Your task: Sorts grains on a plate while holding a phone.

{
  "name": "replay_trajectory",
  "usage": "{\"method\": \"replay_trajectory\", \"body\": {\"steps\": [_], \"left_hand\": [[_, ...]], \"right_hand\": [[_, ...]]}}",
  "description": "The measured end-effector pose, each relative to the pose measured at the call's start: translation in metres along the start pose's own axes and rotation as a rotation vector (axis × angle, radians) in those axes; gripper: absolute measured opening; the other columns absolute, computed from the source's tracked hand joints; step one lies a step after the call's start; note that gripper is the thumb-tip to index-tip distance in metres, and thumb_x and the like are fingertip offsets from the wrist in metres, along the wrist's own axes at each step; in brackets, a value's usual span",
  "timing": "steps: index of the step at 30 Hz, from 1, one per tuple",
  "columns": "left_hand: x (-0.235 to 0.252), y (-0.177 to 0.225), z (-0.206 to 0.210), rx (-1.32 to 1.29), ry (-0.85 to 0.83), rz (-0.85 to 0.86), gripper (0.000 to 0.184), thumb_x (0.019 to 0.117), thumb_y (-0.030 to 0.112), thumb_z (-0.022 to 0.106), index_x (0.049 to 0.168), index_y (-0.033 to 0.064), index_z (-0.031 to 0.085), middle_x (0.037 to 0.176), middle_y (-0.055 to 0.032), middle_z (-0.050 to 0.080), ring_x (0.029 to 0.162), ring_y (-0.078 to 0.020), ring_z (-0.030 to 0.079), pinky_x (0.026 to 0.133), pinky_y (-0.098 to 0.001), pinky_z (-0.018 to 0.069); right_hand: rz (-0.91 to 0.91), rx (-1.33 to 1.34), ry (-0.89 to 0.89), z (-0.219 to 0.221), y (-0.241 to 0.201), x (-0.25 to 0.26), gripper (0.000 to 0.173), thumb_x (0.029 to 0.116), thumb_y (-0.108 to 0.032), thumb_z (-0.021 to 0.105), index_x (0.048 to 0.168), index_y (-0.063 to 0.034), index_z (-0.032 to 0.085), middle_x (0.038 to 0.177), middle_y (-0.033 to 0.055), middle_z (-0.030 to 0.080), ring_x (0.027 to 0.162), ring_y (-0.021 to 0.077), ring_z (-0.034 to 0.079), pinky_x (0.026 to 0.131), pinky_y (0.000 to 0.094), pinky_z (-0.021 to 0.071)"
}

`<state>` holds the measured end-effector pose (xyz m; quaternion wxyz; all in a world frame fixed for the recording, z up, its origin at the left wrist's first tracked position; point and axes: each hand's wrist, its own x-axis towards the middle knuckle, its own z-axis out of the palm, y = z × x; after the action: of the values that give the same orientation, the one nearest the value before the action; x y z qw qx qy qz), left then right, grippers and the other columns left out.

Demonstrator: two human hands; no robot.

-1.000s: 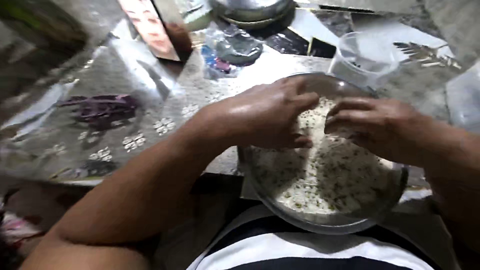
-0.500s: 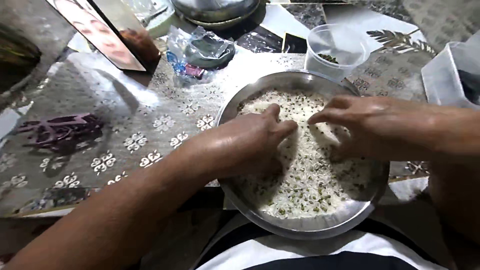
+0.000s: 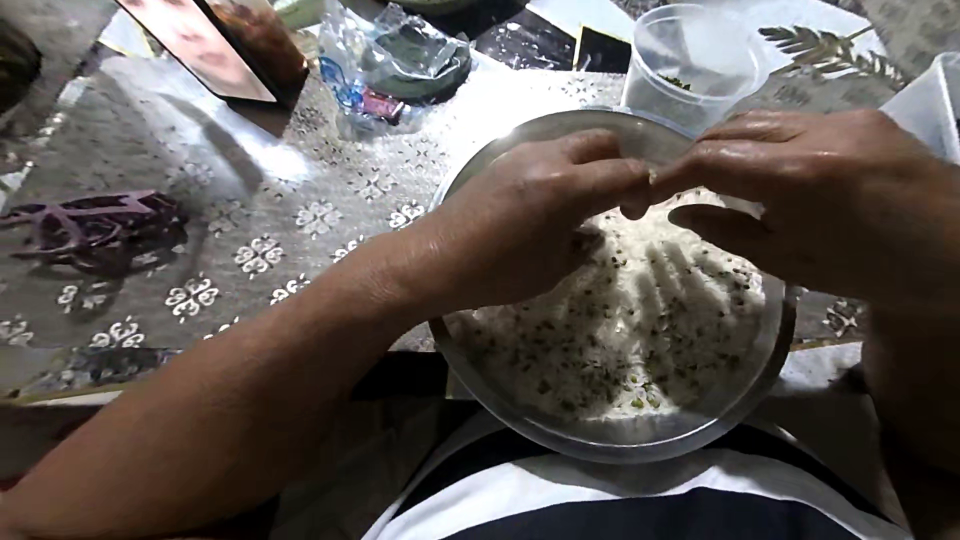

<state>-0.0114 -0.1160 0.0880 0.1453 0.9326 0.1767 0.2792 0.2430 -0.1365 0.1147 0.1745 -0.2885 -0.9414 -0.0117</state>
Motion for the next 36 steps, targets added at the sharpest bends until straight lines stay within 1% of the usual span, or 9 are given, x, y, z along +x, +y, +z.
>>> {"method": "replay_trajectory", "body": {"steps": [4, 8, 10, 14, 18, 21, 27, 31, 36], "left_hand": [[-0.002, -0.005, -0.005, 0.163, -0.014, -0.012, 0.013, 0.089, 0.011, 0.07, 0.102, 0.0077, 0.07, 0.093, -0.0086, 0.071, 0.084, -0.0207, 0.069, 0.073, -0.0371, 0.0546], [-0.002, -0.012, -0.01, 0.247, -0.005, 0.029, 0.009, 0.0972, 0.012, 0.062, 0.094, 0.0064, 0.068, 0.082, -0.0089, 0.065, 0.07, -0.0208, 0.064, 0.06, -0.0364, 0.049], [-0.001, -0.018, -0.009, 0.235, -0.016, 0.042, 0.014, 0.1013, 0.014, 0.059, 0.099, 0.0055, 0.069, 0.085, -0.0094, 0.069, 0.074, -0.0198, 0.068, 0.064, -0.035, 0.0527], [0.0, -0.029, 0.0, 0.206, -0.018, 0.027, 0.015, 0.102, 0.012, 0.056, 0.1, 0.0048, 0.069, 0.088, -0.011, 0.069, 0.074, -0.0219, 0.068, 0.064, -0.0375, 0.0535], [0.002, -0.04, 0.004, 0.187, -0.004, -0.006, 0.014, 0.0991, 0.011, 0.059, 0.099, 0.0022, 0.069, 0.084, -0.0111, 0.068, 0.069, -0.0223, 0.065, 0.064, -0.0386, 0.0537], [0.003, -0.044, 0.001, 0.171, 0.038, -0.037, 0.014, 0.0987, 0.012, 0.06, 0.101, 0.0018, 0.069, 0.081, -0.0108, 0.067, 0.07, -0.0217, 0.065, 0.067, -0.0366, 0.0537], [0.006, -0.044, 0.002, 0.125, 0.005, -0.128, 0.016, 0.0974, 0.015, 0.064, 0.103, 0.001, 0.07, 0.089, -0.0137, 0.07, 0.08, -0.0282, 0.07, 0.074, -0.0479, 0.0568], [0.008, -0.046, 0.003, 0.08, -0.013, -0.151, 0.017, 0.0985, 0.016, 0.064, 0.105, 0.0014, 0.07, 0.096, -0.0148, 0.071, 0.087, -0.0295, 0.071, 0.077, -0.0499, 0.057], [0.012, -0.048, 0.005, 0.057, -0.006, -0.135, 0.017, 0.0986, 0.016, 0.064, 0.104, 0.0007, 0.07, 0.095, -0.0148, 0.072, 0.089, -0.0298, 0.072, 0.078, -0.0498, 0.0572]], "right_hand": [[-0.05, 0.004, -0.001, 0.004, -0.006, -0.001, 0.02, 0.099, -0.016, 0.055, 0.091, -0.009, 0.072, 0.079, 0.0051, 0.066, 0.074, 0.0189, 0.065, 0.065, 0.0331, 0.0512], [-0.085, 0.109, -0.038, 0.019, -0.019, 0.004, 0.02, 0.0991, -0.015, 0.057, 0.099, -0.0093, 0.077, 0.093, 0.0052, 0.071, 0.088, 0.0198, 0.066, 0.078, 0.0311, 0.0542], [-0.09, 0.097, -0.07, 0.029, -0.019, 0.008, 0.019, 0.0992, -0.017, 0.059, 0.1, -0.009, 0.076, 0.097, 0.0076, 0.071, 0.092, 0.0239, 0.066, 0.081, 0.0345, 0.0538], [-0.115, 0.084, -0.116, 0.036, -0.01, 0.01, 0.015, 0.0954, -0.007, 0.059, 0.091, -0.0074, 0.074, 0.086, 0.0083, 0.069, 0.085, 0.0268, 0.066, 0.076, 0.0402, 0.0544], [-0.097, 0.061, -0.129, 0.023, -0.009, 0.005, 0.022, 0.0959, -0.005, 0.055, 0.098, -0.01, 0.076, 0.091, 0.0057, 0.073, 0.087, 0.026, 0.067, 0.078, 0.0434, 0.0532], [-0.098, 0.039, -0.111, 0.017, -0.01, 0.011, 0.018, 0.0973, -0.011, 0.058, 0.098, -0.0105, 0.076, 0.084, 0.0031, 0.071, 0.081, 0.0218, 0.066, 0.075, 0.0382, 0.0535], [-0.091, 0.038, -0.147, 0.009, -0.017, 0.017, 0.017, 0.0973, -0.016, 0.059, 0.099, -0.011, 0.076, 0.085, 0.0017, 0.071, 0.077, 0.0141, 0.07, 0.071, 0.0301, 0.0593], [-0.109, 0.03, -0.186, 0.009, -0.016, 0.015, 0.027, 0.0994, -0.008, 0.049, 0.103, -0.0112, 0.075, 0.093, 0.0056, 0.075, 0.083, 0.0169, 0.073, 0.074, 0.0309, 0.0596], [-0.124, 0.048, -0.168, 0.006, -0.018, 0.017, 0.023, 0.1064, -0.018, 0.049, 0.108, -0.0101, 0.071, 0.095, 0.0087, 0.074, 0.081, 0.0175, 0.072, 0.07, 0.0293, 0.0582]]}}
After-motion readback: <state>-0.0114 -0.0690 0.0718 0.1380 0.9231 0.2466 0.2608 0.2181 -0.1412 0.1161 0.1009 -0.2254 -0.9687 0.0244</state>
